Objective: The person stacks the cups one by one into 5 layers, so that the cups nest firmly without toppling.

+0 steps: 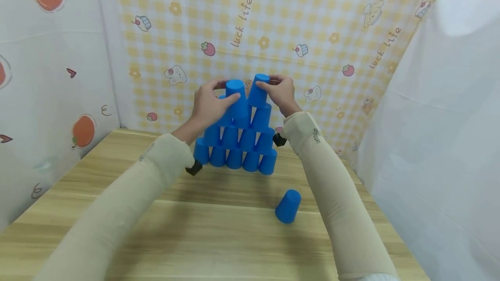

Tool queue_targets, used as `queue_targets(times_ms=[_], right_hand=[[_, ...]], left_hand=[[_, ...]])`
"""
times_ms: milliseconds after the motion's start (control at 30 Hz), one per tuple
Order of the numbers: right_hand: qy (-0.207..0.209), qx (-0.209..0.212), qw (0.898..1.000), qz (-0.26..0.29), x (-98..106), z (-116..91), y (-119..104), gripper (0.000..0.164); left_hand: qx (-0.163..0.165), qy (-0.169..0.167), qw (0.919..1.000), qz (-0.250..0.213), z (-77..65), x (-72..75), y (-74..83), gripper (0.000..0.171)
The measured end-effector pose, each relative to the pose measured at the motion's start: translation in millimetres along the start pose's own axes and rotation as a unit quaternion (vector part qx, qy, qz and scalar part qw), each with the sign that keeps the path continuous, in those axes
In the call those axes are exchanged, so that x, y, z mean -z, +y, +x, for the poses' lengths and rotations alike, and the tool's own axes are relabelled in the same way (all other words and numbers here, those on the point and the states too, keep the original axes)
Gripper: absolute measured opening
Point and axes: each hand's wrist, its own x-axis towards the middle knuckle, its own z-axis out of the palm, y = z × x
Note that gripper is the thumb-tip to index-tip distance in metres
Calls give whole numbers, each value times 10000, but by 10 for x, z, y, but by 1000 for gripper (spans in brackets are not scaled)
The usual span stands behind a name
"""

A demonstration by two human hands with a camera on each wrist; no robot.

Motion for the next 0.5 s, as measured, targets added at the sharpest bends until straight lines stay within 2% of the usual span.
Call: queue_targets(times_ms=[267,500], right_hand=[[17,-63,10000,-69,19,21,18,62],[22,-49,9999,-145,25,32,27,61]], left_hand=[[210,173,9993,267,146,0,16,59],[267,350,9983,383,253,21,10,58]])
